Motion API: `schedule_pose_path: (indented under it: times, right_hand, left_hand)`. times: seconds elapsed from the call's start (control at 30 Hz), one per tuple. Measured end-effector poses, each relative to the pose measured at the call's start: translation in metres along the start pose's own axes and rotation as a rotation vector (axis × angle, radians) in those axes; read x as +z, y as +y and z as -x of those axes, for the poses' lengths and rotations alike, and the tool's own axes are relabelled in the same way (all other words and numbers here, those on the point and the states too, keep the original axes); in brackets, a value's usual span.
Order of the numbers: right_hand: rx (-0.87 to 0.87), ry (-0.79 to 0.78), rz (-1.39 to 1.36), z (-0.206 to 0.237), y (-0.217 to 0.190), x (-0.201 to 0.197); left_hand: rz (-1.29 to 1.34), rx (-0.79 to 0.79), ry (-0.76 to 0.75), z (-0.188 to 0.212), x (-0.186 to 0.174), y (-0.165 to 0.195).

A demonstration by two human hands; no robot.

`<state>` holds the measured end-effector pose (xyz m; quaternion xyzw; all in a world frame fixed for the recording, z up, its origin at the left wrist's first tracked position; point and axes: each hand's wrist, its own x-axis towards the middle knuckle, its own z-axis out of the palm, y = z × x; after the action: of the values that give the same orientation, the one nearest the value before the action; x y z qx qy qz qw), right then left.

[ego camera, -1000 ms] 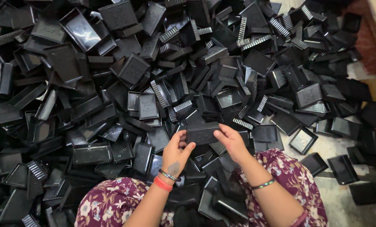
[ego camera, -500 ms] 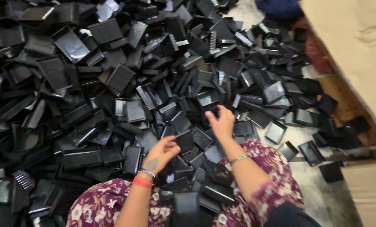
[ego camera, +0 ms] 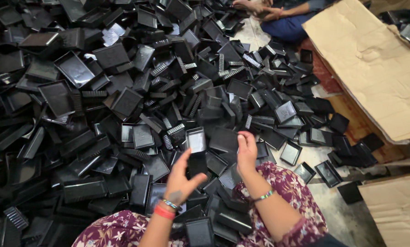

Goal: The person sits on the floor and sorts a large pile of small black plastic parts by hand. They pick up individual pieces, inspect them, and place them into a cardboard box nearby.

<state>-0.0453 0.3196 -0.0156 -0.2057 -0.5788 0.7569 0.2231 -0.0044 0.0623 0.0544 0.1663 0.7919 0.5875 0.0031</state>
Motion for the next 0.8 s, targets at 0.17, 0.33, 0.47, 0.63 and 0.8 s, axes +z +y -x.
schedule_pose_path:
  times: [0.17, 0.33, 0.47, 0.63, 0.8]
  right_hand:
    - [0.418, -0.364, -0.117, 0.057, 0.008, 0.016]
    - [0.623, -0.781, 0.297, 0.081, 0.003, 0.032]
    - [0.496, -0.686, 0.335, 0.056, -0.001, 0.050]
    - [-0.029, -0.647, 0.356, -0.013, 0.005, 0.117]
    - [-1.096, -0.374, 0.876, -0.080, 0.003, 0.207]
  left_hand:
    - [0.329, 0.104, -0.032, 0.002, 0.026, 0.009]
    - [0.616, -0.160, 0.170, -0.001, 0.023, -0.015]
    - [0.782, -0.243, 0.471, -0.012, 0.014, -0.036]
    - [1.126, -0.556, 0.682, -0.032, 0.008, -0.052]
    - [1.186, -0.593, 0.741, -0.043, 0.007, -0.055]
